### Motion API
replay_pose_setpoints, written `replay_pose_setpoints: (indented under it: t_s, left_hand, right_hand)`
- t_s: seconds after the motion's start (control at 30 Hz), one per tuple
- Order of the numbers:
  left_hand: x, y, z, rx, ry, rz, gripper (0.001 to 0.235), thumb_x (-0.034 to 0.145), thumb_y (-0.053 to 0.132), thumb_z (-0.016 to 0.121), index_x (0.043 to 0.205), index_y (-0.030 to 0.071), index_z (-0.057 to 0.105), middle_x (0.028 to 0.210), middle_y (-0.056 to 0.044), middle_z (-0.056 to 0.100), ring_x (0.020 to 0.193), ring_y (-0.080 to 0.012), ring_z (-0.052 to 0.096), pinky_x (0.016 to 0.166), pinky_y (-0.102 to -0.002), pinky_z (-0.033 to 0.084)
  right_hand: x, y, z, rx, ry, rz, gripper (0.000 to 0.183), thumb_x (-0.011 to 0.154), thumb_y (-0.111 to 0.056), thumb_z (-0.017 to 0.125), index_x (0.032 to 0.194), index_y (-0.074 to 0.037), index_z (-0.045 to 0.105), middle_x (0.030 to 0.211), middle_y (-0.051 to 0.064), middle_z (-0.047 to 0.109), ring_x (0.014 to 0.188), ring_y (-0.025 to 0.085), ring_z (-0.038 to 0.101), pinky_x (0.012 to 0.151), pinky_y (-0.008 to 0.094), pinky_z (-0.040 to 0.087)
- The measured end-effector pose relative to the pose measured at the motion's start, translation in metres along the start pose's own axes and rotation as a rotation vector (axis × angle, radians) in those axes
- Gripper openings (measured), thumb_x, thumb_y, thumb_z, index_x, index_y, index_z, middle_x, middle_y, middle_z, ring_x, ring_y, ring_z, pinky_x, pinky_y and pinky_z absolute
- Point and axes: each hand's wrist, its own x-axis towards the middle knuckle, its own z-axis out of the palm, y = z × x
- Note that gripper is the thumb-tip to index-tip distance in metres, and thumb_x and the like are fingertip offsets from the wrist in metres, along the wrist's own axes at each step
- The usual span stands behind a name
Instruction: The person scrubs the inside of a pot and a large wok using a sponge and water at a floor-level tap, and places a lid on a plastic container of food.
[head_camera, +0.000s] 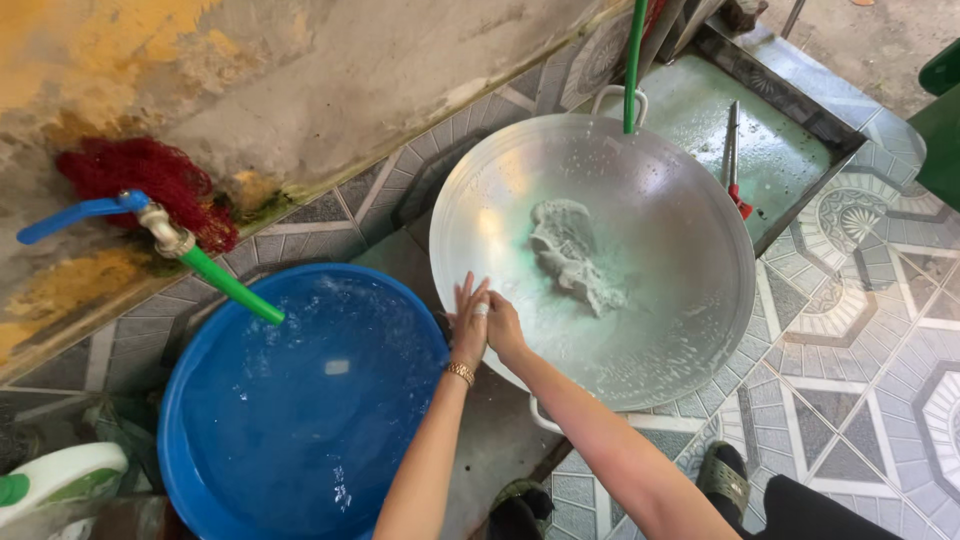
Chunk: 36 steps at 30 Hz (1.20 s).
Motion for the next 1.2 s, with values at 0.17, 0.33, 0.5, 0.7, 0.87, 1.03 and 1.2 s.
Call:
replay_pose_setpoints:
  t_s: [0.17, 0.33, 0.5, 0.7, 0.87, 1.03, 1.2]
  left_hand:
    - [-0.014, -0.033, 0.046, -0.379, 0.118, -0.107, 0.072, 0.099, 0.018, 0.055, 0.158, 0.002, 0.017, 0.154, -0.022, 0.039, 0.143, -0.0325, 0.037, 0.118, -0.041, 0.025]
    - [-0.019, -0.004, 0.056, -0.469, 0.118, -0.388, 0.082, 0.084, 0.009, 0.074, 0.15, -0.001, 0.026, 0.135, -0.024, 0.058, 0.125, -0.0287, 0.057, 0.105, -0.037, 0.041]
    - [0.01, -0.046, -0.038, -0.813, 0.083, -0.66, 0.065, 0.088, 0.026, 0.066, 0.144, 0.005, 0.039, 0.124, -0.02, 0.065, 0.111, -0.0281, 0.066, 0.088, -0.042, 0.052]
    - [-0.105, -0.123, -0.208, 0.504, 0.789, -0.257, 0.051, 0.09, 0.035, 0.073, 0.13, 0.006, 0.062, 0.137, -0.024, 0.056, 0.133, -0.0421, 0.048, 0.107, -0.055, 0.037]
    - [-0.126, -0.17, -0.236, -0.275, 0.837, -1.007, 0.044, 0.109, 0.038, 0.052, 0.112, -0.004, 0.063, 0.123, -0.027, 0.064, 0.118, -0.0483, 0.059, 0.103, -0.06, 0.044]
    - [-0.054, -0.125, -0.15, -1.376, 0.032, -0.703, 0.062, 0.103, 0.033, 0.043, 0.146, -0.013, 0.044, 0.154, -0.03, 0.046, 0.146, -0.0401, 0.042, 0.12, -0.049, 0.034]
    - [0.012, 0.028, -0.086, -0.511, -0.49, -0.266, 0.066, 0.097, 0.043, 0.056, 0.148, 0.001, 0.045, 0.158, -0.022, 0.043, 0.148, -0.035, 0.039, 0.12, -0.046, 0.032]
  right_hand:
    - [0.019, -0.035, -0.003, -0.506, 0.203, -0.118, 0.03, 0.102, -0.019, 0.056, 0.124, -0.001, 0.064, 0.105, 0.023, 0.073, 0.098, 0.04, 0.069, 0.081, 0.044, 0.054]
    - [-0.014, -0.09, -0.022, -1.243, -0.382, -0.119, 0.037, 0.097, -0.021, 0.054, 0.129, -0.003, 0.059, 0.124, 0.019, 0.064, 0.116, 0.032, 0.06, 0.096, 0.043, 0.049]
    - [-0.077, -0.129, -0.025, -1.314, -0.437, -0.711, 0.042, 0.079, -0.02, 0.063, 0.118, -0.005, 0.064, 0.131, 0.018, 0.059, 0.128, 0.032, 0.052, 0.109, 0.053, 0.04]
    - [-0.15, -0.097, -0.094, -0.907, -0.226, -0.067, 0.045, 0.083, -0.034, 0.071, 0.119, -0.007, 0.064, 0.11, 0.015, 0.069, 0.098, 0.035, 0.068, 0.083, 0.046, 0.057]
    - [-0.178, -0.052, -0.103, -0.88, -0.351, -0.25, 0.028, 0.1, -0.036, 0.059, 0.113, -0.012, 0.067, 0.073, 0.013, 0.072, 0.065, 0.038, 0.071, 0.061, 0.049, 0.056]
    - [-0.143, -0.06, -0.111, -1.112, -0.562, -0.249, 0.043, 0.098, -0.026, 0.052, 0.133, -0.001, 0.055, 0.072, 0.017, 0.071, 0.064, 0.04, 0.071, 0.055, 0.05, 0.056]
    - [-0.095, -0.106, -0.137, -1.205, -0.718, -0.379, 0.023, 0.094, -0.017, 0.053, 0.111, -0.004, 0.064, 0.078, 0.018, 0.071, 0.073, 0.037, 0.073, 0.062, 0.048, 0.057]
